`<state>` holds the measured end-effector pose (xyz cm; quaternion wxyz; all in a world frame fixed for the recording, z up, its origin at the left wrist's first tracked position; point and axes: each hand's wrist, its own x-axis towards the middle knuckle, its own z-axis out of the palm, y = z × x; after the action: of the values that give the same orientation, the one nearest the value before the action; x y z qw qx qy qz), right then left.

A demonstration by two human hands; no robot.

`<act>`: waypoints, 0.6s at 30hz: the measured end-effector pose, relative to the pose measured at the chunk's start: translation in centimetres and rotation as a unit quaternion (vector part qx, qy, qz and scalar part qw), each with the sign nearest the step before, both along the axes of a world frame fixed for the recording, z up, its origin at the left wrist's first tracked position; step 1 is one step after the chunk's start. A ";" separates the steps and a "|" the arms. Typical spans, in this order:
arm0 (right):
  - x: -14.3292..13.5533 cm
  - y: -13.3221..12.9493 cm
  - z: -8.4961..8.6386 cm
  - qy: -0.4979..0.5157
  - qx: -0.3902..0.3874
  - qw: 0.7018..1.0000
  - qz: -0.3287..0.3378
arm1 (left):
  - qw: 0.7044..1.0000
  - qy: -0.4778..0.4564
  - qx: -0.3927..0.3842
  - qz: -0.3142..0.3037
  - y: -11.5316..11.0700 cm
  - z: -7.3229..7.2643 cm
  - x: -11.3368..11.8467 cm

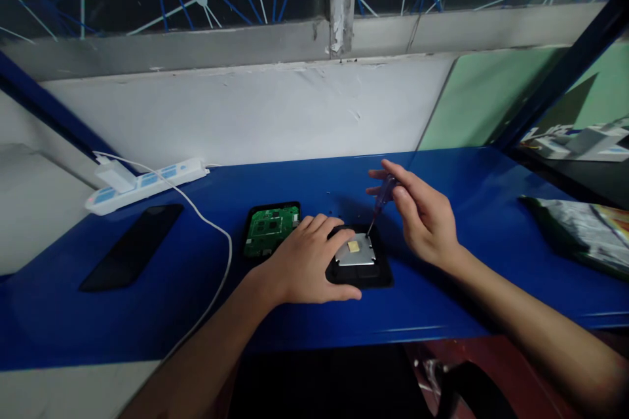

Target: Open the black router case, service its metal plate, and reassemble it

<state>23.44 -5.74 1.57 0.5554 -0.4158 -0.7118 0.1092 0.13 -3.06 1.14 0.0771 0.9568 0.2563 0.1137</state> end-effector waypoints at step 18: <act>-0.2 0.0 0.3 -0.034 0.027 0.999 -0.006 | 1.000 0.003 0.005 0.009 -0.2 0.3 0.5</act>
<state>23.24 -5.79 1.85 0.5426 -0.4084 -0.7304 0.0729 0.63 -3.22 1.40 0.0706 0.9551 0.2647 0.1125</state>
